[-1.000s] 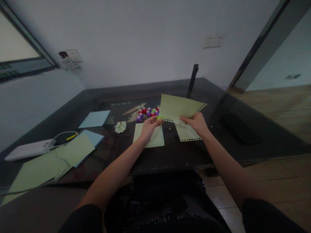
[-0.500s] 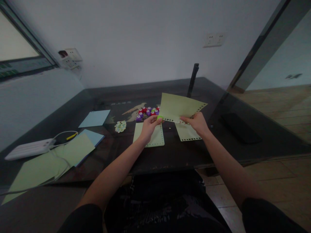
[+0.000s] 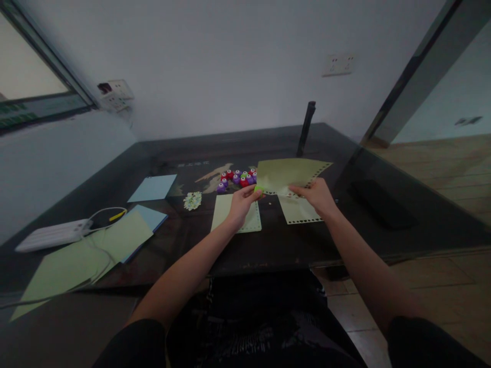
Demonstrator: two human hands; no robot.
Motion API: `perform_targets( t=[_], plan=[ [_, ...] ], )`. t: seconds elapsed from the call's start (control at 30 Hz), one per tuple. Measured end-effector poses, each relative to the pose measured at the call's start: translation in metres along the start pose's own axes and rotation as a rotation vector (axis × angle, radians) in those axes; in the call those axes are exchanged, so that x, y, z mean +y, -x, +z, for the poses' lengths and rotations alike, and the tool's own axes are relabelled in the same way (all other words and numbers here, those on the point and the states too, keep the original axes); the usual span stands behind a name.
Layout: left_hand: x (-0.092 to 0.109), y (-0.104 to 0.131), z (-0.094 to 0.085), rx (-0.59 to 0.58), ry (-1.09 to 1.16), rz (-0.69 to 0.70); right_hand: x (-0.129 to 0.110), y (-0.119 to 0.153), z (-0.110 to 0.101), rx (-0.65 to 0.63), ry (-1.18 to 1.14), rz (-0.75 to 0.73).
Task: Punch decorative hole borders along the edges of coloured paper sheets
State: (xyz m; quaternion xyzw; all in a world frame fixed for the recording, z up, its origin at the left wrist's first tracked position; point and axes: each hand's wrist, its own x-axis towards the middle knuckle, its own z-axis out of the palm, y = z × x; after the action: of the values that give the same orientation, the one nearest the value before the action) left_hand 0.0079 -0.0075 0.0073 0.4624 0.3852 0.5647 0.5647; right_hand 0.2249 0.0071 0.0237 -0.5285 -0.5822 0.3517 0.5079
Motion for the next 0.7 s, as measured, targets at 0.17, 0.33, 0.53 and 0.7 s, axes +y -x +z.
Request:
perform_targets(
  t=[0.17,0.33,0.53,0.7],
  plan=[
    [-0.001,0.003,0.006,-0.023,0.007,-0.011,-0.005,0.007,-0.011,0.001,-0.014,0.020],
    [-0.005,0.008,0.016,-0.089,0.011,-0.054,0.006,0.020,-0.025,0.005,-0.005,0.037],
    [-0.006,0.009,0.021,-0.117,-0.017,-0.134,0.020,0.033,-0.027,0.063,-0.031,0.100],
    [-0.002,0.006,0.021,-0.145,-0.046,-0.212,0.024,0.036,-0.027,0.090,-0.072,0.134]
  ],
)
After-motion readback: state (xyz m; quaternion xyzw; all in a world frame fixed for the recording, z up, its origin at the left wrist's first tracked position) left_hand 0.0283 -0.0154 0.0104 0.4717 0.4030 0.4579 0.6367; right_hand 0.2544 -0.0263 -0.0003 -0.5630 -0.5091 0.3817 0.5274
